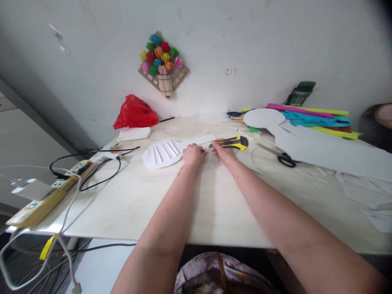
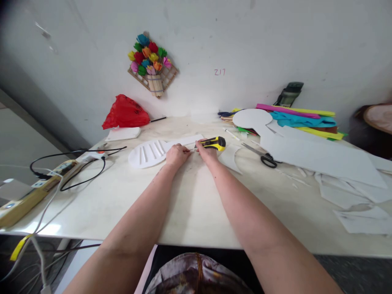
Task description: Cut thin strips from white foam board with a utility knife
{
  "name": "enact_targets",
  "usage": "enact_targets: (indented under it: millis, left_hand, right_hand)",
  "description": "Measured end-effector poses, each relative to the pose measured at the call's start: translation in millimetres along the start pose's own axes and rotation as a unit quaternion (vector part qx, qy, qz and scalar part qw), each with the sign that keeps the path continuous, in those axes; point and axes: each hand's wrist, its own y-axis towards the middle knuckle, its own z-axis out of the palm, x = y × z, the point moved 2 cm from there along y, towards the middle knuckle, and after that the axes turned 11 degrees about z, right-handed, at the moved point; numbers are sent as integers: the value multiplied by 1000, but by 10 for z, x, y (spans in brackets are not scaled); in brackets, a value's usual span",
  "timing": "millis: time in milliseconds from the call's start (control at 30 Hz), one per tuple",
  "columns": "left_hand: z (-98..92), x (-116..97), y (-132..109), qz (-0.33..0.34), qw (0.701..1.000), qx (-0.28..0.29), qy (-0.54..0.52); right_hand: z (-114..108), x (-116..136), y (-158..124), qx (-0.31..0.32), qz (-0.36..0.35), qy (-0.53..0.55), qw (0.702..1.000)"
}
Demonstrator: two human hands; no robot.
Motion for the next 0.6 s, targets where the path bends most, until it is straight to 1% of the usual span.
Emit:
enact_targets:
  millis: [100,200,300,433,600]
  left_hand:
    - [2,1,-5,6,1000,-3,12]
    - [-3,-11,-10,1,1000,8,23]
    - [-12,-49,-15,0,999,22,45]
    - [-26,-119,-23,15,996,30,84]
    - [-14,-123,-20,15,996,27,84]
  right_hand:
    - [10,-36,27,12,-8,-18,1000]
    - [13,-48,32,17,-16,-25,999]
    - [12,-35,20,19,-27,-18,999]
    - [12,-34,20,27,-23,-21,999]
    - [19,-48,35,39,-23,-34,998]
